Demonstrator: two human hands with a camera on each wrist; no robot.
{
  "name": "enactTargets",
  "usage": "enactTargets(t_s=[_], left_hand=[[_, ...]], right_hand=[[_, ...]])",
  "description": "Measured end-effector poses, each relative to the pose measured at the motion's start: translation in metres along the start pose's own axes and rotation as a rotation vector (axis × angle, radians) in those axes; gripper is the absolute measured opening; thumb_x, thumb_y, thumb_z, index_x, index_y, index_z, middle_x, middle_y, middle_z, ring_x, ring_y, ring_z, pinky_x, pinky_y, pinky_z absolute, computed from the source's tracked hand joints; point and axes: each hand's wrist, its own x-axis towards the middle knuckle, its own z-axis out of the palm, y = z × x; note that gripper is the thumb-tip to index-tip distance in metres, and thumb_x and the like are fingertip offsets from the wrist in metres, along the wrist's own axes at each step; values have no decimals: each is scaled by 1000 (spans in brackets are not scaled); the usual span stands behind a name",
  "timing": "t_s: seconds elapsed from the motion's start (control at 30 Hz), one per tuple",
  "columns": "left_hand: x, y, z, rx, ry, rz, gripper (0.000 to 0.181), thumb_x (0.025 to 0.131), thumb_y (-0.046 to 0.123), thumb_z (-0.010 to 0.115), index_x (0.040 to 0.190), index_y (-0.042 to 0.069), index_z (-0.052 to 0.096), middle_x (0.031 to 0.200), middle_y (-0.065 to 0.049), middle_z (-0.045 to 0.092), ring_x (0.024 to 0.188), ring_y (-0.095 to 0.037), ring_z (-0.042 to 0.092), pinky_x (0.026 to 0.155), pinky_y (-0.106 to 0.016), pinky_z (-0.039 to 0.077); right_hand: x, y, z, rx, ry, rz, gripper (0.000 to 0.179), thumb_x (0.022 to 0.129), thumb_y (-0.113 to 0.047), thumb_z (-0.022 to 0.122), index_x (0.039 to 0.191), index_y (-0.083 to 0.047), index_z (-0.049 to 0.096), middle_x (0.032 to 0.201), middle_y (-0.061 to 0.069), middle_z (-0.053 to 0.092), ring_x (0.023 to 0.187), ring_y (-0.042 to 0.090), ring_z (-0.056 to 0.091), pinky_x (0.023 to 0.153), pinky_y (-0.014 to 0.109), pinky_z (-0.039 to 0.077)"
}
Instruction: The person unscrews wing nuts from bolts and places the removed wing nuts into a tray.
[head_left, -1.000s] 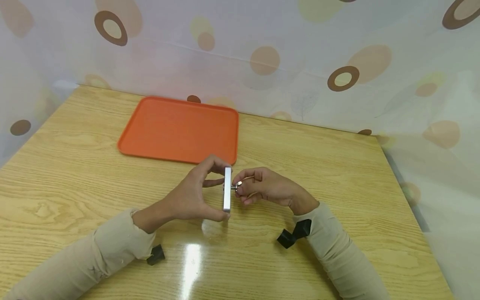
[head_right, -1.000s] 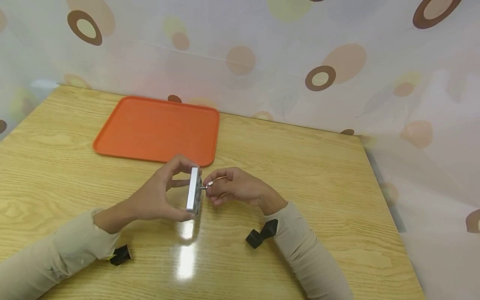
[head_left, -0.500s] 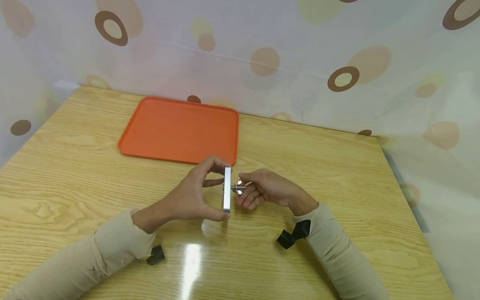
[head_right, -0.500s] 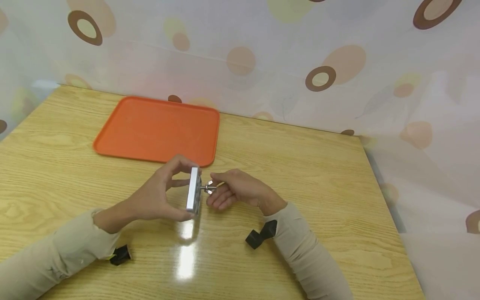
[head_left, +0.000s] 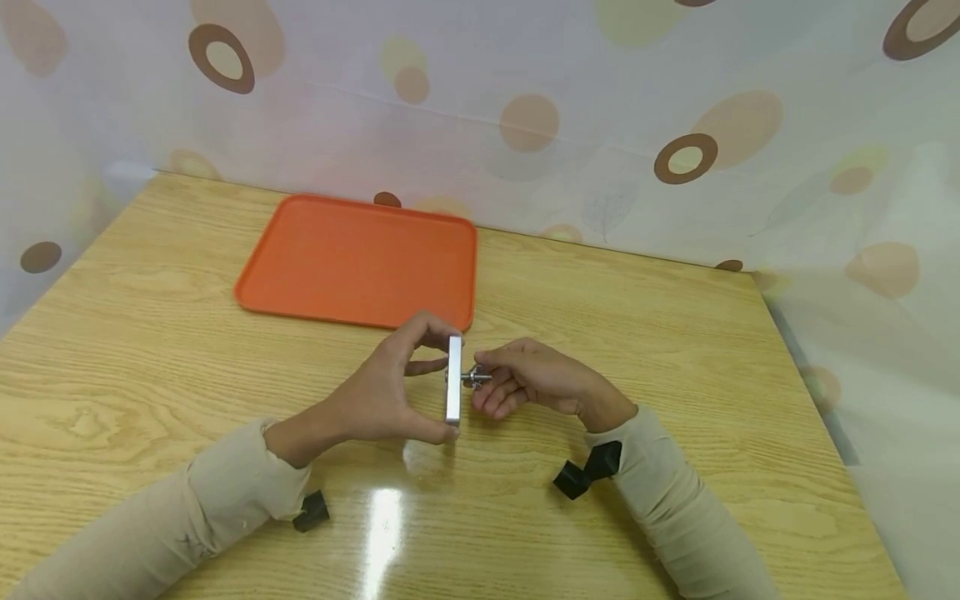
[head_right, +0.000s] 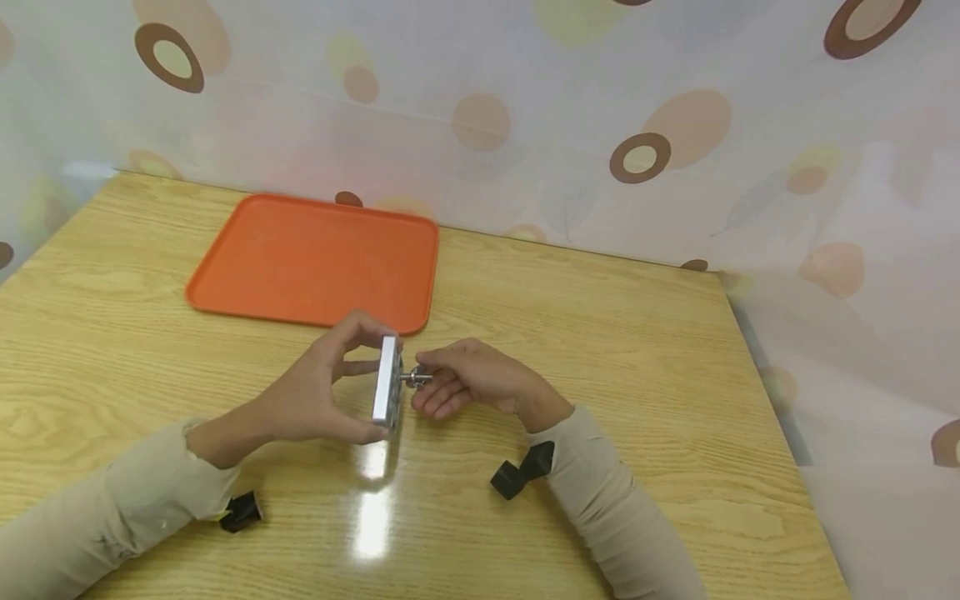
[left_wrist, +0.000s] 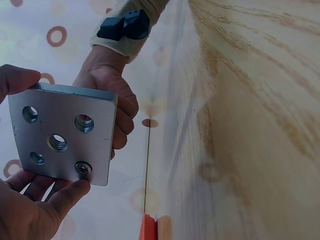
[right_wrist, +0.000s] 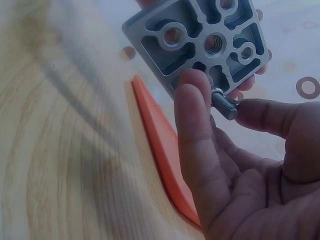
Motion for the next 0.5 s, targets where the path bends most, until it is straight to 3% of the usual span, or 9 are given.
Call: enactTargets(t_s=[0.5], left_hand=[[0,0,0,-8,3,-1,77,61,2,85,127,5,46,130,-14,51,124,-35,51,108,-42,54]], right_hand=[[0,4,-6,-66,-24,-97,34,103,-11,47,122,15,58,88,-3,71,78,7,69,74,20,64]])
